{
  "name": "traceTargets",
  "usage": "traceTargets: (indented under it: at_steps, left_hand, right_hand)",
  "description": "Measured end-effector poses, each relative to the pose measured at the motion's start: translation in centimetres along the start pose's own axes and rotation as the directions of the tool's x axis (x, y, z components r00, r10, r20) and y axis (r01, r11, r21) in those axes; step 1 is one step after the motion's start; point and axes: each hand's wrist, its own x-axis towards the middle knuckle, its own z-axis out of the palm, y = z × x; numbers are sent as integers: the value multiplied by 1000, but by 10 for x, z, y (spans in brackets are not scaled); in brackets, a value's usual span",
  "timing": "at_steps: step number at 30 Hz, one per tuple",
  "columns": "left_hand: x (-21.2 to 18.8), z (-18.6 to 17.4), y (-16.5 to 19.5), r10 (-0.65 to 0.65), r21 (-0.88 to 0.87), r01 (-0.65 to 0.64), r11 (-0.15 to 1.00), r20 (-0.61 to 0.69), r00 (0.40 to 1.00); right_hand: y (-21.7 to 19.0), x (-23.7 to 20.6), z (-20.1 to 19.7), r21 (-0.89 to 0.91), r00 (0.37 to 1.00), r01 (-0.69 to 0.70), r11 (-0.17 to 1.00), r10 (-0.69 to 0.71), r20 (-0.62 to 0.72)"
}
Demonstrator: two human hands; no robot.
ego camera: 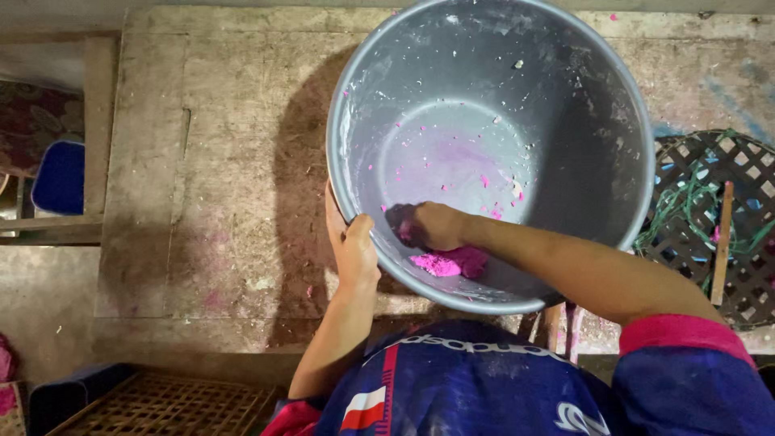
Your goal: The person fills a handheld extruder tool with pink paste from a large basin, scraping the paste in with a small stick, then squeezes the tool to pipe rosette shapes onto round pink boards stacked on the workbench. They repeat the fill-and-pipe cycle across several boards, occasionally repositioning the boards.
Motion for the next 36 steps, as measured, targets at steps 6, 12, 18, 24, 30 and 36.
traceTargets:
  at_steps: [6,12,18,24,30,36]
  left_hand:
    - [1,1,4,-16,9,16,1000,-10,1000]
    - [0,2,2,8,-9,-8,1000,-9,1000]
    - [0,-2,-2,-2,65,3,998,-28,1000]
    - [1,-4,-10,-5,24,7,1000,-56,998]
    - [1,-8,-13,-55,61,61,996,-94,994]
    - [0,-6,-11,-37,53,42,998,-81,996]
  right_hand:
    - [2,-24,-30,-113,856,-443,889,457,240]
    - [6,-63,-33,-60,891,-434,899,438,122]
    - [37,-75,-35,239,444,-894,378,816,369]
    - [3,-62,4,338,773,-631,698,601,202]
    - [-66,-65,-27,-10,927,-369,929,369,71]
    - [-37,-46,-13,-99,982,-170,980,177,69]
